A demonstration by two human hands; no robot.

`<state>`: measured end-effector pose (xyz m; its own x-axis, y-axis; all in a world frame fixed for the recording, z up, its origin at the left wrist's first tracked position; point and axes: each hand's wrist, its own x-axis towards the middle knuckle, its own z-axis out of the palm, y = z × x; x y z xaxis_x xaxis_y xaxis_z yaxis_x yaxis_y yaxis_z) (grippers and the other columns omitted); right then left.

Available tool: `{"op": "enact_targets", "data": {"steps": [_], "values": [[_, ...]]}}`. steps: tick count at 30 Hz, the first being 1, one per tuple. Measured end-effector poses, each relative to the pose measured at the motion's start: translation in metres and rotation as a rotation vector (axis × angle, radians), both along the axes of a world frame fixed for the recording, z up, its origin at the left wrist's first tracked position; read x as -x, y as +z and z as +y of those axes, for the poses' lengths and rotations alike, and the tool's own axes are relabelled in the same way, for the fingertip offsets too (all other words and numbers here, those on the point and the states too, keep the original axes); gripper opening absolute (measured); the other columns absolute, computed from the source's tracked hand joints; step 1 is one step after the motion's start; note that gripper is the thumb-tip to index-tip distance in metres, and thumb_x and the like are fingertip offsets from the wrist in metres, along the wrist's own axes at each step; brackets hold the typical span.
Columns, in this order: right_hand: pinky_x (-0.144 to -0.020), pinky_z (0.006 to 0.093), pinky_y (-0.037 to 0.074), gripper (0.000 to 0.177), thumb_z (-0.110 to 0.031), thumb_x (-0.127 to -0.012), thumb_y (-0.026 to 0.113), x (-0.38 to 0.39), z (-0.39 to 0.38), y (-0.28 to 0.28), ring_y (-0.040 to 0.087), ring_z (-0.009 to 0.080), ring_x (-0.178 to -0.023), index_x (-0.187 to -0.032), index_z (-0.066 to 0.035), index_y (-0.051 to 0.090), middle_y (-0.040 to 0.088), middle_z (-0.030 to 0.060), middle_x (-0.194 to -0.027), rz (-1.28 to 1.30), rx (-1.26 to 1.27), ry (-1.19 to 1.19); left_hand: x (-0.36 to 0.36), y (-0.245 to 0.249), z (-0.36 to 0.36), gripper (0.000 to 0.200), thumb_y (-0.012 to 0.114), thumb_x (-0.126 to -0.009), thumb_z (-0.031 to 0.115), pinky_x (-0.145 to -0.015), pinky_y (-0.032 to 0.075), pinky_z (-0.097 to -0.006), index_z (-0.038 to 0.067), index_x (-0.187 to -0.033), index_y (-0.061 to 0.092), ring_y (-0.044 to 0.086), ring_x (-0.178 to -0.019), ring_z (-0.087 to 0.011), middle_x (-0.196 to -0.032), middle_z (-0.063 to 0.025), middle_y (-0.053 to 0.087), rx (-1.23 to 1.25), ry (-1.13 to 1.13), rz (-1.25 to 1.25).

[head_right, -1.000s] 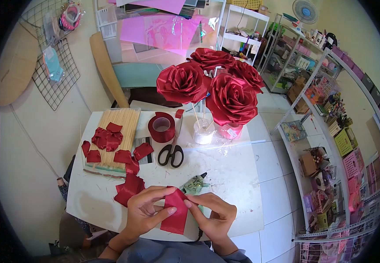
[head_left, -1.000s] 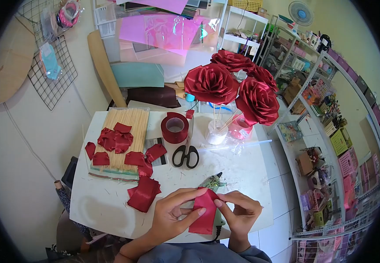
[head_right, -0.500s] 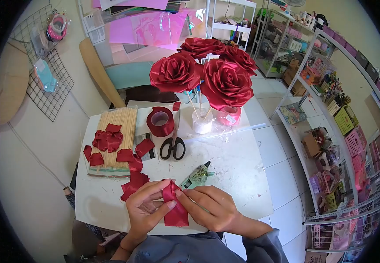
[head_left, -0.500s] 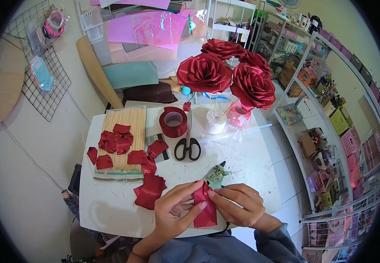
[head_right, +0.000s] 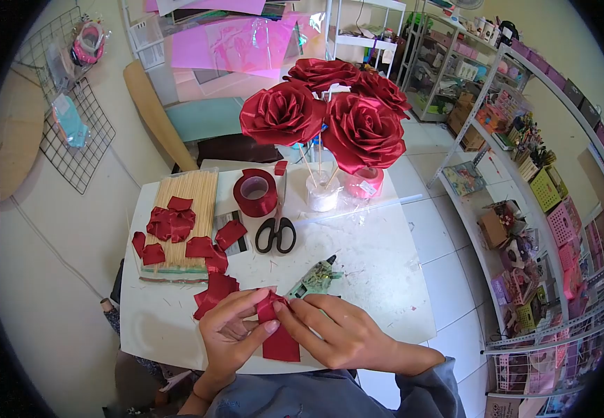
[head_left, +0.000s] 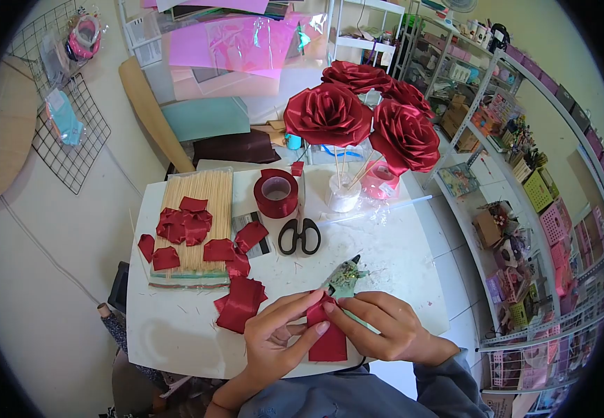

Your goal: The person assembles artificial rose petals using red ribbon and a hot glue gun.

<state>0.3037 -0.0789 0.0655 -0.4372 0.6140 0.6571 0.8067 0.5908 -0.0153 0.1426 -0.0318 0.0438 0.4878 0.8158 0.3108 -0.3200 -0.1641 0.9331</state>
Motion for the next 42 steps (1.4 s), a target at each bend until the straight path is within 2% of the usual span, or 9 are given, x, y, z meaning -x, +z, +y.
{"op": "enact_targets", "data": {"steps": [12, 17, 20, 22, 23, 25, 26, 33, 42], "values": [[-0.059, 0.0261, 0.05, 0.043, -0.003, -0.054, 0.059, -0.005, 0.004, -0.001, 0.055, 0.0206, -0.071, -0.096, -0.003, 0.06, 0.055, 0.0113, -0.083, 0.013, 0.048, 0.028, 0.002, 0.001, 0.002, 0.04, 0.054, -0.072, -0.013, -0.081, 0.048, -0.0267, -0.005, -0.11, 0.048, 0.049, -0.101, -0.0196, -0.109, -0.0172, 0.049, 0.064, -0.021, -0.057], [-0.063, 0.0284, 0.049, 0.041, -0.004, -0.055, 0.062, -0.007, 0.003, 0.001, 0.055, 0.0218, -0.075, -0.096, -0.003, 0.06, 0.055, 0.0122, -0.086, 0.008, 0.054, 0.026, 0.002, 0.001, 0.001, 0.04, 0.053, -0.07, -0.015, -0.081, 0.048, -0.0292, -0.007, -0.109, 0.046, 0.046, -0.106, -0.0262, -0.11, -0.0201, 0.047, 0.043, -0.026, -0.043], [-0.07, 0.0313, 0.047, 0.038, -0.005, -0.057, 0.063, -0.013, 0.006, 0.011, 0.054, 0.023, -0.082, -0.095, -0.004, 0.061, 0.053, 0.0134, -0.092, 0.143, 0.195, 0.095, 0.002, 0.0, 0.001, 0.041, 0.053, -0.07, -0.016, -0.081, 0.048, -0.0291, -0.007, -0.109, 0.046, 0.046, -0.106, -0.0262, -0.111, -0.0202, 0.046, 0.062, -0.029, -0.042], [-0.076, 0.0323, 0.044, 0.036, -0.003, -0.063, 0.065, -0.02, 0.008, 0.009, 0.052, 0.0212, -0.089, -0.098, -0.002, 0.056, 0.052, 0.0146, -0.098, 0.526, 0.288, 0.192, 0.002, -0.003, 0.001, 0.041, 0.054, -0.07, -0.014, -0.08, 0.049, -0.0282, -0.005, -0.11, 0.047, 0.047, -0.104, -0.0235, -0.112, -0.0192, 0.046, 0.048, -0.029, -0.034], [-0.076, 0.0323, 0.044, 0.036, -0.003, -0.063, 0.065, -0.019, 0.011, 0.006, 0.052, 0.0212, -0.089, -0.098, -0.002, 0.056, 0.052, 0.0146, -0.098, 0.524, 0.289, 0.194, 0.001, -0.004, 0.002, 0.042, 0.055, -0.07, -0.013, -0.079, 0.049, -0.0273, -0.004, -0.111, 0.048, 0.048, -0.103, -0.0209, -0.114, -0.0183, 0.045, 0.033, -0.034, -0.024], [-0.076, 0.03, 0.044, 0.04, -0.003, -0.068, 0.066, -0.016, 0.016, -0.001, 0.053, 0.0178, -0.088, -0.102, -0.001, 0.045, 0.054, 0.0135, -0.095, 1.061, 0.625, 0.247, -0.001, -0.007, 0.003, 0.042, 0.056, -0.07, -0.012, -0.078, 0.05, -0.0274, -0.003, -0.111, 0.048, 0.048, -0.103, -0.0207, -0.115, -0.0178, 0.045, 0.016, -0.042, -0.012], [-0.075, 0.0279, 0.044, 0.042, -0.001, -0.07, 0.066, -0.017, 0.02, 0.001, 0.055, 0.0147, -0.084, -0.1, -0.002, 0.036, 0.057, 0.0109, -0.087, 1.05, 0.762, 0.248, -0.002, -0.008, 0.003, 0.042, 0.056, -0.07, -0.011, -0.077, 0.05, -0.0275, -0.003, -0.11, 0.049, 0.049, -0.102, -0.0206, -0.116, -0.0173, 0.045, -0.001, -0.05, 0.003], [-0.072, 0.0236, 0.043, 0.035, 0.005, -0.071, 0.061, -0.019, 0.023, -0.016, 0.056, 0.0095, -0.077, -0.094, -0.004, 0.037, 0.059, 0.0073, -0.076, 1.2, 1.018, 0.238, -0.005, -0.006, 0.005, 0.04, 0.056, -0.07, -0.013, -0.079, 0.05, -0.0292, -0.003, -0.108, 0.05, 0.047, -0.104, -0.021, -0.114, -0.0185, 0.045, 0.049, -0.056, 0.121], [-0.067, 0.019, 0.04, 0.033, 0.007, -0.071, 0.06, -0.02, 0.023, -0.027, 0.056, 0.0062, -0.074, -0.093, -0.005, 0.038, 0.059, 0.0045, -0.072, 1.214, 0.942, 0.255, -0.007, -0.009, 0.005, 0.039, 0.059, -0.073, -0.002, -0.076, 0.051, -0.0287, 0.003, -0.111, 0.051, 0.05, -0.102, -0.0187, -0.114, -0.0137, 0.048, 0.095, -0.078, 0.198]]}}
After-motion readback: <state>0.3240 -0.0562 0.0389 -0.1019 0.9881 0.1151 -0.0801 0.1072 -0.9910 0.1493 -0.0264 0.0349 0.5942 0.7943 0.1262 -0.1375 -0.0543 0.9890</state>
